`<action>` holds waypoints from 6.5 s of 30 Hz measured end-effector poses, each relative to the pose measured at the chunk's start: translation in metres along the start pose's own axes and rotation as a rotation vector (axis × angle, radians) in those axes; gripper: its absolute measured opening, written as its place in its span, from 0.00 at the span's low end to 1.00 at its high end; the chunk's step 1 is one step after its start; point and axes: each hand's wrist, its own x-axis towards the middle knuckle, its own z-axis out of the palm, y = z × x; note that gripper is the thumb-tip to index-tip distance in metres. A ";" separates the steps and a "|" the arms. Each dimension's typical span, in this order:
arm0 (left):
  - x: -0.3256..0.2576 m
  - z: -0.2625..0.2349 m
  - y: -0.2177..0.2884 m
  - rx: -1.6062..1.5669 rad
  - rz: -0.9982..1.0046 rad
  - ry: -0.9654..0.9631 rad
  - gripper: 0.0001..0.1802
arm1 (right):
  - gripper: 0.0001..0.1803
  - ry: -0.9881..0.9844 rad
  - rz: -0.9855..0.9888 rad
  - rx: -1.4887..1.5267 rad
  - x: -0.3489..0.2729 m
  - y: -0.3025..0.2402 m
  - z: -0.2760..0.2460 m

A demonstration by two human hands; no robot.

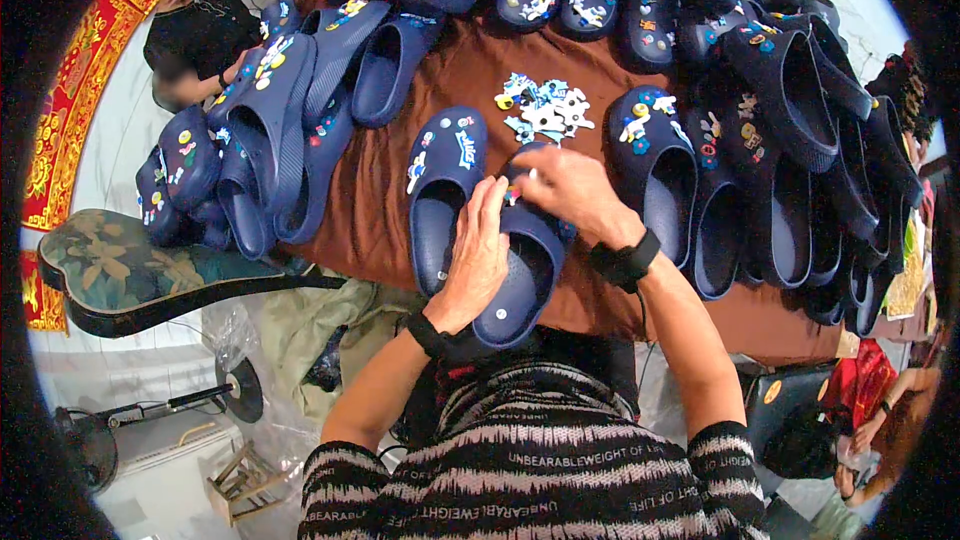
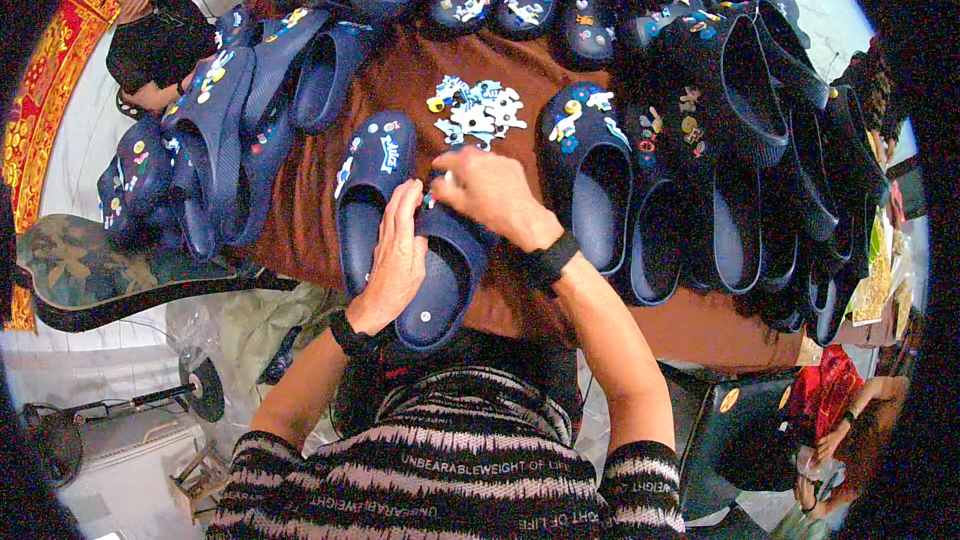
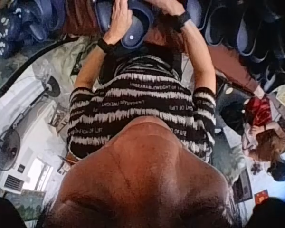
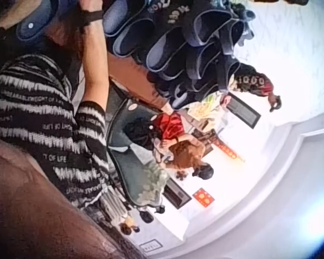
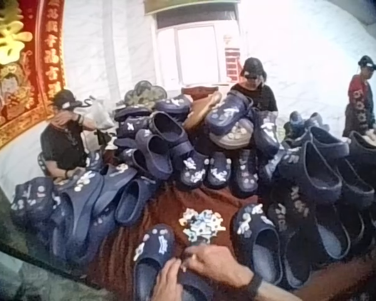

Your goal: Attaching decorative charms to the holes of blue clog shoes.

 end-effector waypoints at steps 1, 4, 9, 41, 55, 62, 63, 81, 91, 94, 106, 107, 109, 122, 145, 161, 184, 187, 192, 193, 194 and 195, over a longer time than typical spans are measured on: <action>-0.001 0.001 -0.001 0.001 -0.002 -0.002 0.42 | 0.18 -0.155 -0.002 -0.114 0.001 -0.013 -0.003; 0.000 0.002 0.003 0.021 -0.010 0.024 0.43 | 0.19 -0.181 -0.091 -0.144 0.005 -0.009 -0.001; -0.001 0.004 0.004 0.058 -0.082 0.004 0.42 | 0.18 -0.087 -0.179 -0.055 0.008 -0.006 0.012; -0.001 0.002 0.006 0.062 -0.089 -0.006 0.35 | 0.09 0.225 0.237 0.145 -0.029 0.023 -0.012; -0.002 0.004 0.004 0.059 -0.052 0.006 0.35 | 0.16 0.006 0.098 0.233 -0.048 0.028 -0.009; 0.000 0.005 0.004 0.062 -0.079 0.008 0.35 | 0.14 0.062 -0.044 0.236 -0.051 0.035 -0.002; 0.000 0.004 0.006 0.057 -0.087 -0.001 0.35 | 0.13 0.053 0.046 0.271 -0.056 0.031 -0.001; 0.000 0.001 0.006 0.019 -0.091 -0.009 0.35 | 0.10 0.143 0.301 0.501 -0.096 -0.006 0.013; -0.004 0.004 0.008 0.044 -0.125 -0.050 0.38 | 0.12 0.444 0.015 0.237 -0.051 0.014 0.000; -0.004 0.004 0.009 0.037 -0.113 -0.046 0.38 | 0.12 0.361 0.017 0.225 -0.032 0.021 0.008; -0.001 0.000 0.008 0.040 -0.106 -0.059 0.36 | 0.12 0.460 -0.053 0.036 0.027 0.035 -0.006; -0.002 -0.002 0.007 0.046 -0.112 -0.050 0.36 | 0.14 0.421 -0.012 0.008 0.040 0.037 -0.007; -0.001 0.001 0.009 0.036 -0.096 -0.055 0.36 | 0.15 0.358 -0.022 -0.041 0.054 0.046 -0.014; -0.003 0.002 0.006 0.082 -0.073 -0.039 0.33 | 0.23 -0.119 -0.349 -0.080 0.083 -0.011 0.033; -0.002 -0.002 0.017 0.062 -0.057 -0.169 0.30 | 0.09 0.330 -0.091 -0.185 0.079 0.035 0.003; 0.000 -0.042 -0.018 -0.266 -0.421 -0.132 0.23 | 0.10 0.154 -0.309 -0.315 0.096 0.019 0.062; 0.012 -0.017 -0.031 0.004 -0.321 -0.143 0.28 | 0.09 -0.002 -0.316 -0.130 0.092 0.028 0.045; 0.009 -0.013 -0.046 0.058 -0.325 -0.156 0.28 | 0.09 0.013 -0.293 -0.129 0.090 0.034 0.043; 0.012 -0.016 -0.036 0.023 -0.331 -0.244 0.31 | 0.09 0.373 -0.095 -0.413 0.104 0.042 0.035; 0.008 -0.015 -0.035 0.010 -0.298 -0.187 0.25 | 0.09 0.384 -0.069 -0.549 0.108 0.039 0.037; 0.013 -0.015 -0.026 0.074 -0.356 -0.242 0.25 | 0.09 0.376 -0.051 -0.505 0.113 0.040 0.046; 0.012 -0.012 -0.033 0.076 -0.347 -0.251 0.25 | 0.10 0.281 -0.090 -0.405 0.117 0.037 0.053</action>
